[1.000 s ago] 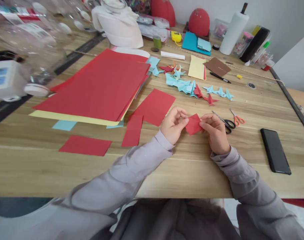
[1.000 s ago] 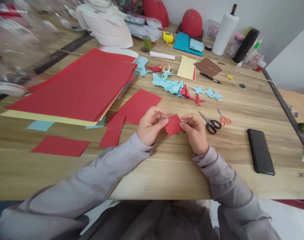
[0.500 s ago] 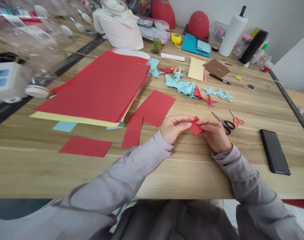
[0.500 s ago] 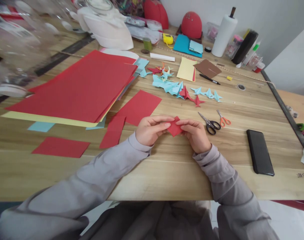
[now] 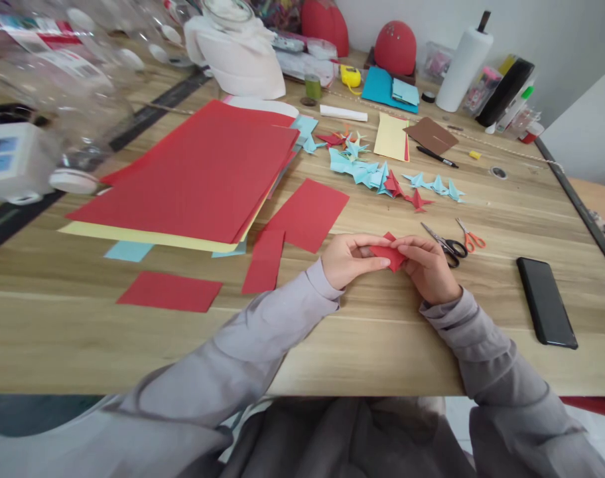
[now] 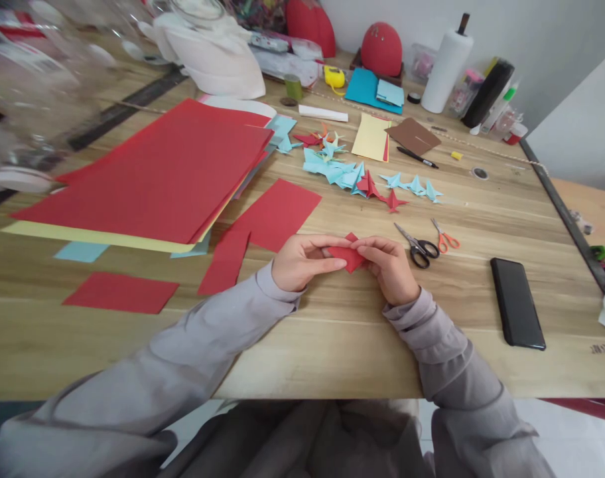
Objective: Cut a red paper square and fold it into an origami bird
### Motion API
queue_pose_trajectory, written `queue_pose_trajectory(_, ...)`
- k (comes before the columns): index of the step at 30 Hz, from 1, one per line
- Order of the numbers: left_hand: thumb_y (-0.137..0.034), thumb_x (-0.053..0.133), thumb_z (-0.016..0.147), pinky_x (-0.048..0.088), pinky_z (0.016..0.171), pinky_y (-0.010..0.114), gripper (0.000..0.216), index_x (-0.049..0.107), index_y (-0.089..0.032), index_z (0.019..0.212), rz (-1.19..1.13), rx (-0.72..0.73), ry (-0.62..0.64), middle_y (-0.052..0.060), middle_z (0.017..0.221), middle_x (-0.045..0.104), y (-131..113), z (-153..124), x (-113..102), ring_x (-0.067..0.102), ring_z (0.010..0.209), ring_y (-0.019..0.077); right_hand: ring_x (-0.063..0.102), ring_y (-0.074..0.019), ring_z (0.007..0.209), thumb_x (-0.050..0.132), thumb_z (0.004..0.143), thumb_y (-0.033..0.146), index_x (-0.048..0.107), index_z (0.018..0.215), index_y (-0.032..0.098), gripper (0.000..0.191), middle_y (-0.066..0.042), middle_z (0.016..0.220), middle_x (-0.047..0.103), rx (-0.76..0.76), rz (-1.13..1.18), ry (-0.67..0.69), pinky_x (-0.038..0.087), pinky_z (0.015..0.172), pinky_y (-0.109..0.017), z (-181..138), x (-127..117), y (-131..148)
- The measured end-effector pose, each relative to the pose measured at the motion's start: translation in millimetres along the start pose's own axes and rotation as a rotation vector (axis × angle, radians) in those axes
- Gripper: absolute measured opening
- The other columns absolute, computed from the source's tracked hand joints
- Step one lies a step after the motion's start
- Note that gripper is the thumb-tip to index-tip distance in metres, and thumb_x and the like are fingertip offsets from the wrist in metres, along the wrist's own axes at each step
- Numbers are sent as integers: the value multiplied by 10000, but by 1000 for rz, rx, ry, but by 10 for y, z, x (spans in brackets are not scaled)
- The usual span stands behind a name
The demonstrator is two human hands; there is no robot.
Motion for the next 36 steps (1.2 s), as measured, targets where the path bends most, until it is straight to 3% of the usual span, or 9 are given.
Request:
queue_pose_trajectory(7,-291,877,494,589,728,371,386,749,-113,811,-94,-98,-72,81,743,747,45,-4,-1,695,660,186,570,-111,604,753,651,268,737,771,188,145,-5,686,684,-6,-18,52,453,576,-256,-3,23,4)
queue_pose_trajectory(13,-320,871,500,587,700,348,341,746,-112,739,-171,-122,-165,75,749,742,53,-15,4,689,664,173,564,-104,611,784,643,272,742,823,214,193,7,751,703,-42,-92,68,436,585,-251,-6,12,-13)
queue_pose_trajectory(21,-360,871,490,575,656,330,339,749,-123,699,-189,-122,-198,68,703,728,41,-13,0,670,632,162,582,-115,646,790,648,244,738,895,226,254,4,808,720,-69,-127,138,451,636,-274,-13,25,-11)
queue_pose_trajectory(29,-378,854,525,589,671,342,347,750,-122,735,-128,-91,-181,69,754,736,45,-18,3,679,657,165,566,-99,591,787,650,266,731,805,199,178,11,706,696,-41,-114,65,418,592,-260,-7,22,-10)
queue_pose_trajectory(36,-276,904,388,594,693,375,396,751,-127,721,-25,-21,-125,86,776,741,-27,-2,12,687,671,201,589,-108,573,805,617,255,709,728,196,158,26,644,677,-11,18,90,469,612,-275,-6,28,-14)
Point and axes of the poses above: each hand's wrist, its own z-axis towards the middle knuckle, its own x-axis out of the palm, y = z × x, the point moved 4 cm from there along z, towards the middle knuckle
